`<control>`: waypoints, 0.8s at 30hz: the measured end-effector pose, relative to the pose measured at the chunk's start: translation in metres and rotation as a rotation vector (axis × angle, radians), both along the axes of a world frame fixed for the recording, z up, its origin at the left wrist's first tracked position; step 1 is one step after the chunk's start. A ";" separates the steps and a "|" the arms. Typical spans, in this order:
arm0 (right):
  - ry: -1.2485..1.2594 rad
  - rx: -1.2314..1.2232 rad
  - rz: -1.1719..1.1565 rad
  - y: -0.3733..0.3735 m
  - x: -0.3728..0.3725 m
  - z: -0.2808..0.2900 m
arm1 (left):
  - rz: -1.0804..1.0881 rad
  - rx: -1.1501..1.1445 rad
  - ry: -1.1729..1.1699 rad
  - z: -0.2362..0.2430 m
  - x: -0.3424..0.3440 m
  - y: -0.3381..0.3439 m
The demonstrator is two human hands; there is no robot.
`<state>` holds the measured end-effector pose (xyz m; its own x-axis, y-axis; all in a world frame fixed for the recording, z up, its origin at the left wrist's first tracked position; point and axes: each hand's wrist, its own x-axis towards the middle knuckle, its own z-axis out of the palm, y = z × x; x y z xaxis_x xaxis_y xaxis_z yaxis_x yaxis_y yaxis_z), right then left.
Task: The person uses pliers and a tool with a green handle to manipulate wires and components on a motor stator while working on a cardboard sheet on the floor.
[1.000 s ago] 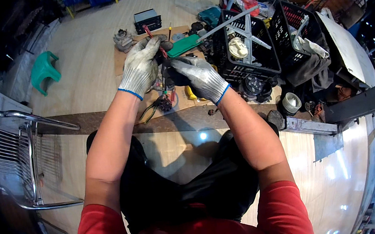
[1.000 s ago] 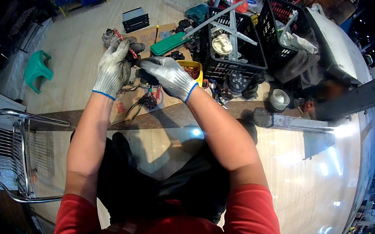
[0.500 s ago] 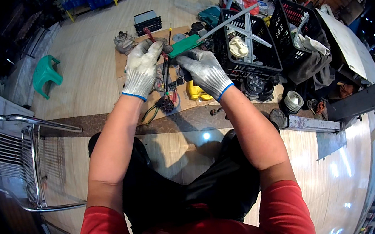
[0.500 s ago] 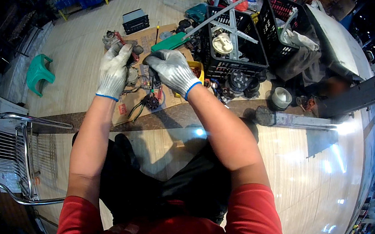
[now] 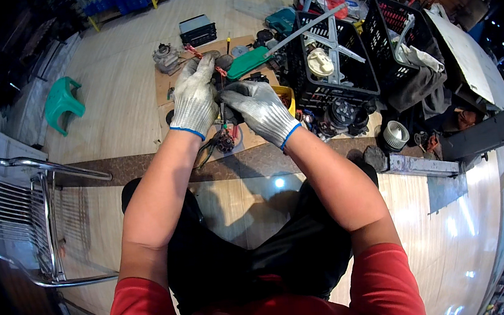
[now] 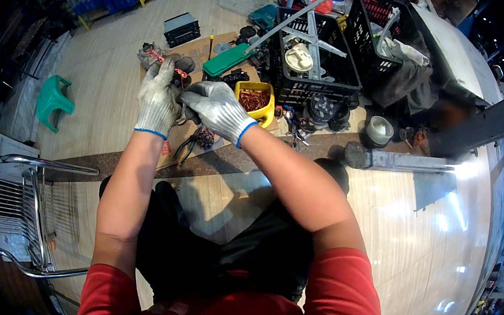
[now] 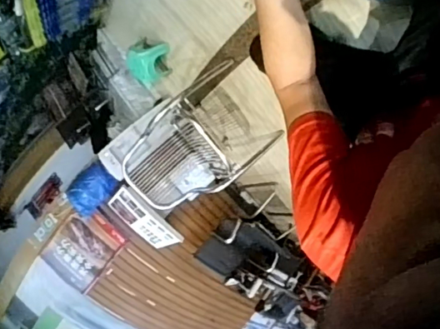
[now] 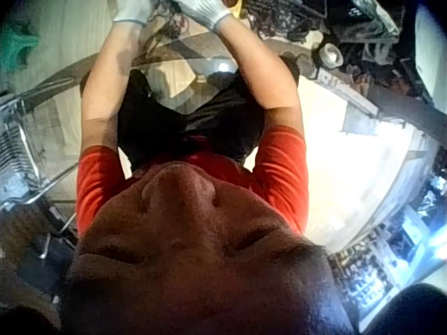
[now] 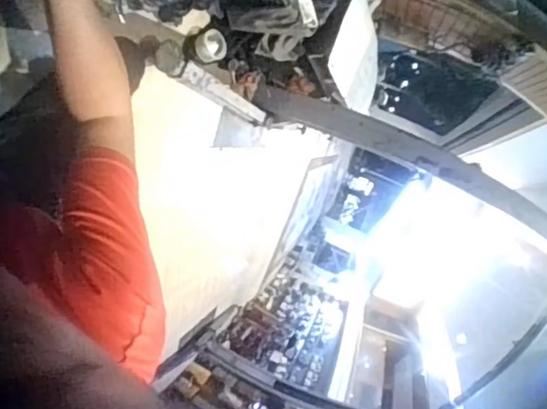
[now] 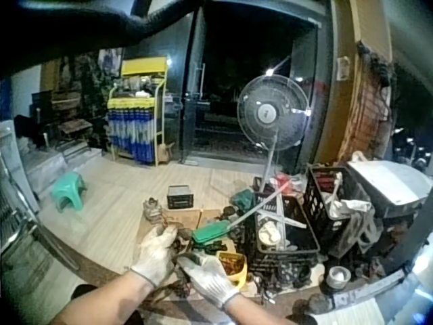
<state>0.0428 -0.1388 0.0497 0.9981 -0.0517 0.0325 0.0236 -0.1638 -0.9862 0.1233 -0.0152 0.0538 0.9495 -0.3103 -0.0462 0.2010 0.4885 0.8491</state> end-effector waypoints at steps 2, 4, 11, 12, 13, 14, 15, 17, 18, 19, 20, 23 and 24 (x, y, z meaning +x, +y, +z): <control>-0.008 -0.099 0.016 -0.003 0.002 0.000 | -0.049 -0.037 -0.024 0.001 -0.001 0.004; -0.037 -0.193 0.023 -0.003 0.003 0.003 | -0.072 -0.066 0.001 -0.001 -0.001 0.007; -0.225 -0.601 0.026 -0.018 0.014 -0.006 | -0.130 -0.100 -0.007 -0.003 0.000 0.009; -0.211 -0.610 0.025 -0.019 0.015 -0.007 | -0.113 -0.077 -0.017 0.000 -0.002 0.008; -0.197 -0.619 0.024 -0.020 0.015 -0.008 | -0.096 -0.054 -0.028 0.003 -0.005 0.006; -0.243 -0.634 0.073 -0.022 0.014 -0.007 | -0.076 -0.032 -0.040 0.006 -0.008 0.006; -0.213 -0.523 0.069 -0.021 0.014 -0.010 | -0.068 -0.016 -0.057 0.004 -0.006 0.006; -0.151 -0.302 0.060 -0.017 0.015 -0.017 | -0.054 0.015 -0.091 0.000 -0.003 0.006; -0.131 -0.197 0.021 -0.015 0.015 -0.018 | -0.069 0.033 -0.105 -0.001 -0.003 0.005; -0.112 -0.092 -0.018 -0.012 0.016 -0.018 | -0.083 0.052 -0.118 -0.002 -0.004 0.004; -0.091 0.014 -0.055 -0.008 0.015 -0.015 | -0.097 0.071 -0.131 0.000 -0.006 0.003; -0.074 0.262 -0.064 -0.007 0.006 0.001 | -0.115 0.090 -0.205 0.007 -0.019 0.002; -0.026 0.224 -0.054 -0.008 0.004 0.006 | -0.135 0.065 -0.208 0.003 -0.017 0.002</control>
<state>0.0470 -0.1471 0.0553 0.9926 -0.1144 0.0400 0.0468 0.0575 -0.9972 0.1061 -0.0132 0.0568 0.8908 -0.4378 0.1213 0.0788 0.4119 0.9078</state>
